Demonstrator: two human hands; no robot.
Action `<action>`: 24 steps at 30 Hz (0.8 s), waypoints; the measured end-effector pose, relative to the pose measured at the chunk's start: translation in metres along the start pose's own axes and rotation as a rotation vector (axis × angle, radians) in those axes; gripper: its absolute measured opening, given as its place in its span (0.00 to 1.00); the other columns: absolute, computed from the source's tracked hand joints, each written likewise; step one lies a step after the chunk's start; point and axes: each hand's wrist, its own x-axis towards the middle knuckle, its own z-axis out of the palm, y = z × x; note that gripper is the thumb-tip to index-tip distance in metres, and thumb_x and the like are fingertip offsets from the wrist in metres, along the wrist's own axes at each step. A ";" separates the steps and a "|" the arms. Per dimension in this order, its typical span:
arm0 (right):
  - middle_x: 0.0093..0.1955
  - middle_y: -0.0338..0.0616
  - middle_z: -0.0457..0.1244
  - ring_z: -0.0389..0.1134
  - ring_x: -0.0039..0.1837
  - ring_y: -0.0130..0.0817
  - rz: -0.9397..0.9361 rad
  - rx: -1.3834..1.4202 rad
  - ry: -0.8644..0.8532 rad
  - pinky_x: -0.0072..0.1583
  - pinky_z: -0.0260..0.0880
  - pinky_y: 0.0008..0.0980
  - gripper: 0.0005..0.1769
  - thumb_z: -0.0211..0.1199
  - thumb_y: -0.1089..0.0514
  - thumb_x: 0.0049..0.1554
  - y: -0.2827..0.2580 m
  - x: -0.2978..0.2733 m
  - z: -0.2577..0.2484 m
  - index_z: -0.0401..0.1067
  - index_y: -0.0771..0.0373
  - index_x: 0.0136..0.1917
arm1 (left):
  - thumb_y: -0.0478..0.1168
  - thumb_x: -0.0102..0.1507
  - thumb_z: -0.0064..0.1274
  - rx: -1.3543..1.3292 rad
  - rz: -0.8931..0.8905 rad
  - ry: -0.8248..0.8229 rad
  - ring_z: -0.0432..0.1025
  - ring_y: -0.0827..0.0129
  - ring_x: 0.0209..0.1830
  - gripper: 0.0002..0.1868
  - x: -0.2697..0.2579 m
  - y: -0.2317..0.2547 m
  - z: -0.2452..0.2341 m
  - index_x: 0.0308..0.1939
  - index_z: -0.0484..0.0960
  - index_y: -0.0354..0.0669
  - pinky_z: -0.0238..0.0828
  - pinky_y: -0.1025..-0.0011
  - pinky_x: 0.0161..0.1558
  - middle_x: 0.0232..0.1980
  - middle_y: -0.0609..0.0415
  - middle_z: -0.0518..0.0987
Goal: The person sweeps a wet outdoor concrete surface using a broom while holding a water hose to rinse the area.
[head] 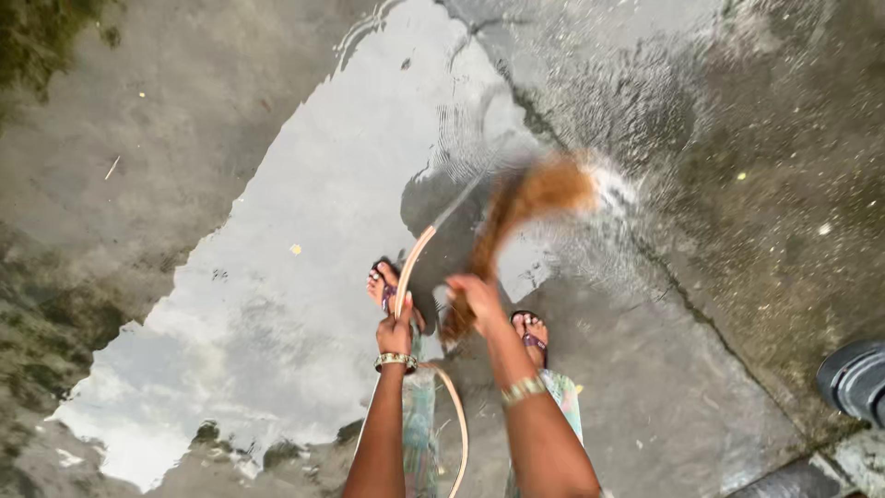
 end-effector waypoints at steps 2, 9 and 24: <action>0.33 0.47 0.63 0.64 0.31 0.37 -0.008 0.007 -0.015 0.34 0.68 0.40 0.51 0.59 0.73 0.48 -0.048 0.015 0.095 0.39 0.46 0.76 | 0.64 0.65 0.57 -0.191 -0.191 -0.082 0.61 0.71 0.15 0.37 0.018 0.000 -0.022 0.17 0.73 0.34 0.56 0.66 0.20 0.16 0.54 0.68; 0.37 0.45 0.64 0.65 0.30 0.33 -0.207 0.172 -0.051 0.30 0.69 0.35 0.56 0.60 0.68 0.52 -0.136 -0.100 0.150 0.34 0.42 0.83 | 0.57 0.63 0.61 -0.587 -0.230 -0.195 0.55 0.79 0.11 0.28 0.045 -0.003 -0.070 0.18 0.67 0.46 0.47 0.73 0.15 0.14 0.63 0.63; 0.35 0.43 0.64 0.66 0.31 0.33 -0.260 -0.070 -0.182 0.32 0.69 0.35 0.61 0.66 0.66 0.51 -0.201 -0.009 0.323 0.29 0.39 0.82 | 0.57 0.61 0.61 -0.972 -0.444 -0.204 0.55 0.82 0.14 0.21 0.063 -0.016 -0.091 0.25 0.73 0.49 0.48 0.76 0.17 0.19 0.67 0.61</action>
